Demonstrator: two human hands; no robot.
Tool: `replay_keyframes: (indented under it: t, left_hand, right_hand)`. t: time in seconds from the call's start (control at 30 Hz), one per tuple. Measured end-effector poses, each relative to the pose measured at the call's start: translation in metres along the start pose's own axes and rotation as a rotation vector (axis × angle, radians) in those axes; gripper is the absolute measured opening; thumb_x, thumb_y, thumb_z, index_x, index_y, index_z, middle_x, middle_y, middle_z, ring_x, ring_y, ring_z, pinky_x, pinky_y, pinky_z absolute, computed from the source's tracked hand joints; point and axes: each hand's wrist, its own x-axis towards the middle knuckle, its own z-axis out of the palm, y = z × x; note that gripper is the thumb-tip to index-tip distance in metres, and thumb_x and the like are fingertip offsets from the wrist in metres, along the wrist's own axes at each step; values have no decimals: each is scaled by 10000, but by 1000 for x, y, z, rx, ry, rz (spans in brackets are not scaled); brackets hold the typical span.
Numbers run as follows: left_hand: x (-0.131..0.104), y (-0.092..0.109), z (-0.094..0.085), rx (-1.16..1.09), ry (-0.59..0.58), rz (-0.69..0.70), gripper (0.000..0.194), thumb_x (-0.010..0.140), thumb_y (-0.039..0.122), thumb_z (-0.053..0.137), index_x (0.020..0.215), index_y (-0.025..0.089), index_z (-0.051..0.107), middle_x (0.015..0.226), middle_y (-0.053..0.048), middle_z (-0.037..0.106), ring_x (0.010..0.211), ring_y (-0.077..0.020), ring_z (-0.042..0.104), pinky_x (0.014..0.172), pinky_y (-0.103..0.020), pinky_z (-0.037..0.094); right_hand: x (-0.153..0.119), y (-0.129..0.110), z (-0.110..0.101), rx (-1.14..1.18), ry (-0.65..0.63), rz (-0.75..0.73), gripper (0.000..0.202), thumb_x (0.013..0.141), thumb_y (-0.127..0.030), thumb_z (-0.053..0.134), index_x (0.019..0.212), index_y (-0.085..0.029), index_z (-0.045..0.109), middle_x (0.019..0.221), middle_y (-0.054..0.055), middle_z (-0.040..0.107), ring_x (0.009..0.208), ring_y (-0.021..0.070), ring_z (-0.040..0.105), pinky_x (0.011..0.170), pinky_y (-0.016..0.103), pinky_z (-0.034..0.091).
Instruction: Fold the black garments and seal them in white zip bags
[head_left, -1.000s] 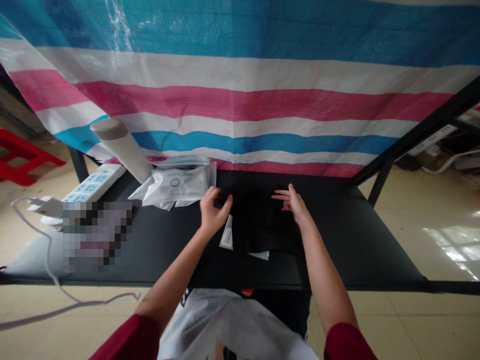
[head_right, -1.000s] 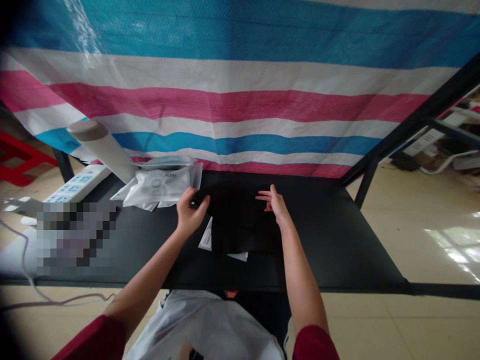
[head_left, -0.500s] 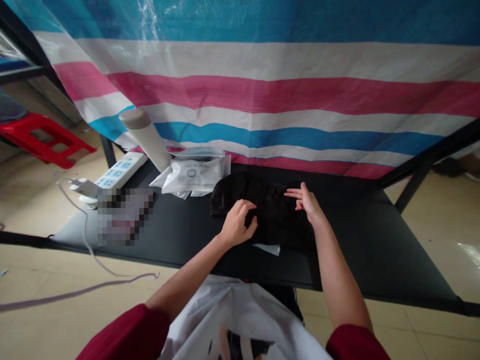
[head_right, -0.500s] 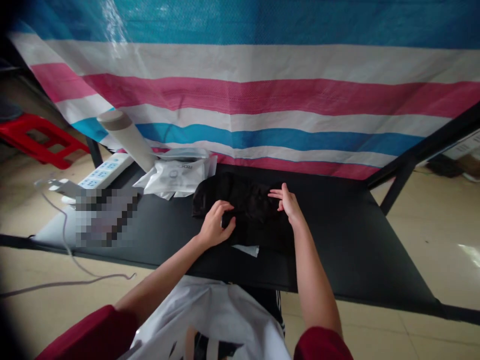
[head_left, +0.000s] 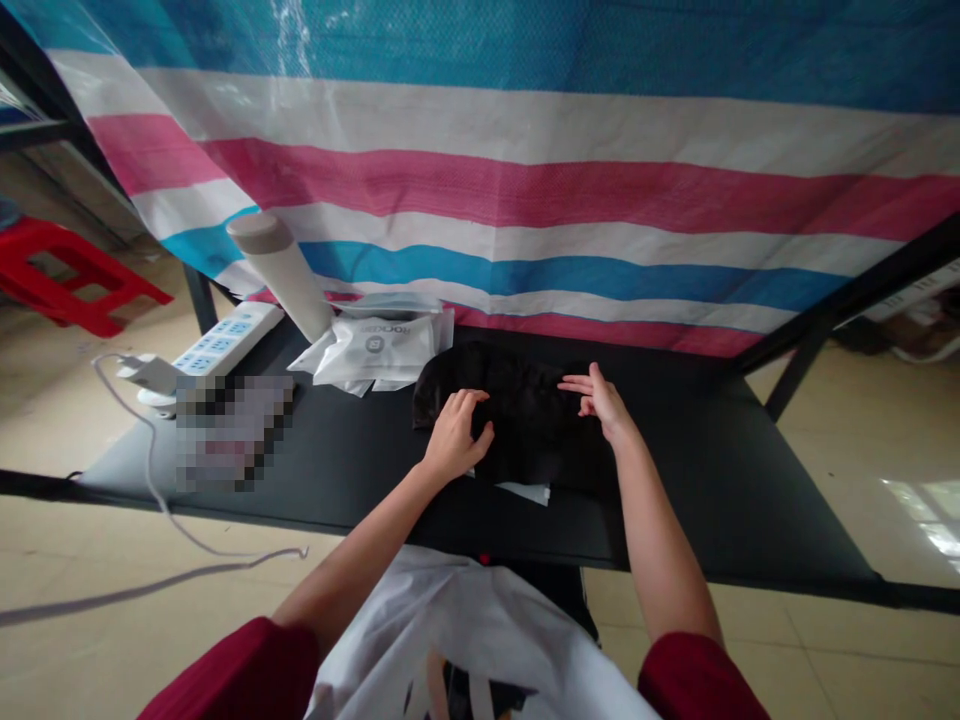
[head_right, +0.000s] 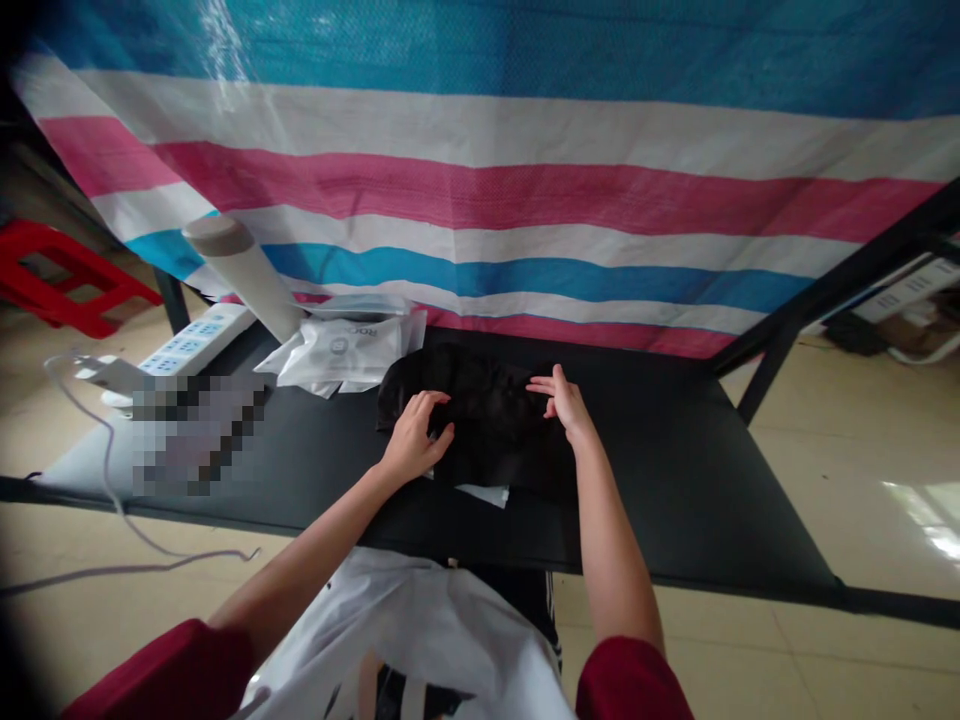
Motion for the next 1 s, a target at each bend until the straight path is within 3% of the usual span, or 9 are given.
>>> replay_keyframes:
  t: [0.13, 0.23, 0.3, 0.43, 0.5, 0.6, 0.7, 0.8, 1.0]
  left_hand:
    - [-1, -4, 5, 158, -127, 21, 411, 850, 324, 589, 1243, 215, 540, 1295, -115, 540, 1210, -319, 480, 965, -483, 439]
    - [0, -4, 5, 196, -137, 31, 382, 848, 349, 601, 1207, 225, 572, 1299, -108, 543, 1218, -318, 479, 960, -472, 439]
    - [2, -4, 1, 193, -52, 13, 349, 850, 344, 602, 1176, 223, 575, 1242, -98, 573, 1172, -296, 508, 962, -449, 434]
    - [3, -14, -16, 304, 316, -192, 338, 860, 375, 579, 1137, 186, 543, 1043, -104, 602, 1028, -300, 553, 909, -453, 432]
    - [-2, -25, -24, 387, 389, -292, 419, 841, 415, 588, 1163, 154, 522, 998, -121, 592, 993, -324, 556, 872, -464, 437]
    - [-14, -40, -33, 502, 320, -418, 479, 834, 483, 575, 1152, 126, 549, 993, -156, 592, 986, -362, 552, 822, -477, 444]
    - [-25, -47, -38, 564, 157, -486, 383, 866, 482, 522, 1032, 153, 626, 989, -158, 600, 976, -360, 554, 786, -453, 449]
    - [-24, -50, -41, 540, 97, -525, 294, 898, 411, 471, 896, 178, 650, 962, -126, 617, 938, -312, 564, 760, -392, 441]
    - [-14, -59, -44, 182, 340, -660, 259, 883, 398, 479, 796, 187, 602, 703, -7, 560, 655, -156, 528, 585, -247, 359]
  right_hand:
    - [1, 3, -2, -27, -10, -29, 677, 877, -722, 365, 1003, -147, 699, 1110, 169, 715, 381, 63, 468, 387, 224, 394]
    - [0, 6, -3, -64, 5, -44, 647, 872, -709, 407, 1012, -146, 695, 1101, 168, 718, 394, 72, 504, 391, 222, 407]
    - [1, 7, -4, -91, 16, -65, 625, 869, -699, 433, 1004, -147, 693, 1090, 165, 721, 403, 79, 519, 406, 228, 432]
    - [2, 9, -5, -153, -3, -115, 526, 880, -634, 493, 979, -157, 691, 1094, 143, 721, 419, 75, 533, 458, 234, 474]
    - [2, 9, -6, -186, -27, -132, 472, 897, -591, 498, 963, -166, 693, 1103, 128, 720, 427, 74, 546, 479, 233, 480]
    - [1, 7, -10, -262, -27, -169, 408, 911, -539, 503, 967, -185, 697, 1081, 103, 728, 452, 87, 580, 508, 235, 485]
    - [-2, 4, -17, -403, 80, -212, 344, 899, -494, 531, 982, -206, 700, 982, 70, 749, 528, 126, 642, 558, 243, 494]
    - [-6, 1, -21, -549, 179, -258, 265, 859, -437, 596, 963, -222, 711, 911, 43, 754, 703, 174, 701, 655, 254, 507]
    - [-13, -2, -17, -790, 102, -256, 235, 783, -361, 695, 978, -230, 715, 798, 14, 745, 760, 189, 699, 671, 257, 471]
